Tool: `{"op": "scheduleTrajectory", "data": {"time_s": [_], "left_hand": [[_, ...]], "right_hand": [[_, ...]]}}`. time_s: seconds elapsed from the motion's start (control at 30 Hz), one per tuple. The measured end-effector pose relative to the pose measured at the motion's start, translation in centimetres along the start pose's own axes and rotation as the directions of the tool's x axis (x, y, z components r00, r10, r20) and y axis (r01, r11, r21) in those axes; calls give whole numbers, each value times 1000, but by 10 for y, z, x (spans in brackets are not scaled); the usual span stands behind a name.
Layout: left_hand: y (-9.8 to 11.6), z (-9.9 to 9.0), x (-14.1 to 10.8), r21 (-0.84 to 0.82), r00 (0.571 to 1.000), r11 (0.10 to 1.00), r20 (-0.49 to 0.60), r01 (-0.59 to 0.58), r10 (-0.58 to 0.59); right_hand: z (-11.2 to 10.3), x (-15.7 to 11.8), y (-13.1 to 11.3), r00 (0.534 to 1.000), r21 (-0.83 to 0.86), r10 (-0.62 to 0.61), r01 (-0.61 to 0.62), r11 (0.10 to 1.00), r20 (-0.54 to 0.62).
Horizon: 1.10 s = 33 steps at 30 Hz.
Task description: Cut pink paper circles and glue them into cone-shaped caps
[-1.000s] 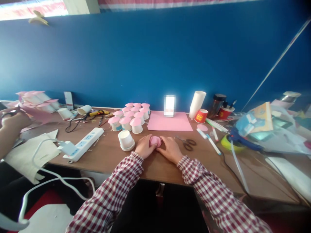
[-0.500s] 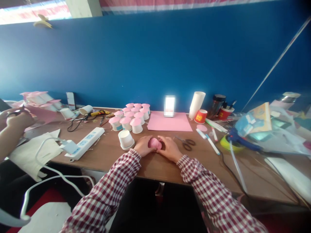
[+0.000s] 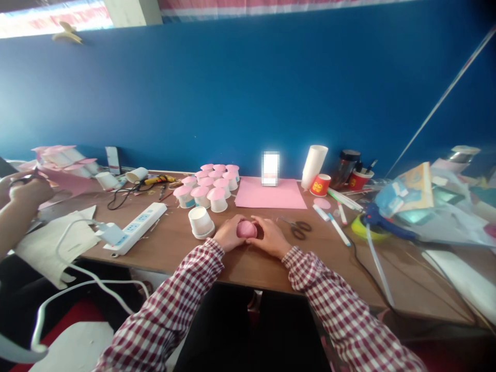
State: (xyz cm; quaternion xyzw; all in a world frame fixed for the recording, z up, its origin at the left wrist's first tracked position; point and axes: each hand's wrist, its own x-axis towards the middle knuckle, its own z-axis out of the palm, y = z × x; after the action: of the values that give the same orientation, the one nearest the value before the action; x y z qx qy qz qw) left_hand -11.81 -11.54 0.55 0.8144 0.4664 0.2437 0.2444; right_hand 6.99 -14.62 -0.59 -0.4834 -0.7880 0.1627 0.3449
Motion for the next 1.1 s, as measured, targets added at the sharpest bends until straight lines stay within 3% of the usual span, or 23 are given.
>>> {"op": "scheduleTrajectory", "data": {"time_s": [0.23, 0.43, 0.6, 0.7, 0.83, 1.0, 1.1], "left_hand": [[0, 4, -4, -13, 982, 986, -94, -163, 161], [-5, 4, -4, -83, 982, 985, -124, -152, 141], [-9, 7, -4, -308, 989, 946, -127, -106, 70], [-10, 11, -2, -514, 994, 858, -99, -5, -54], [-2, 12, 0, -733, 980, 673, -45, 99, -194], [10, 12, 0, -907, 968, 388, 71, 164, -242], [15, 15, 4, -931, 961, 331, 62, 152, -268]], "right_hand": [[-1, -1, -1, 999, 26, -44, 44, 999, 3], [3, -1, 2, 998, 68, -66, 67, 995, -18], [5, -1, 5, 996, 99, -77, 81, 992, -46], [4, 0, 4, 992, 145, -110, 119, 982, -66], [3, 0, 2, 991, 279, -99, 120, 953, -89], [2, 0, -1, 992, 606, 123, -109, 788, 18], [1, 1, -1, 981, 706, 183, -170, 688, 58]]}}
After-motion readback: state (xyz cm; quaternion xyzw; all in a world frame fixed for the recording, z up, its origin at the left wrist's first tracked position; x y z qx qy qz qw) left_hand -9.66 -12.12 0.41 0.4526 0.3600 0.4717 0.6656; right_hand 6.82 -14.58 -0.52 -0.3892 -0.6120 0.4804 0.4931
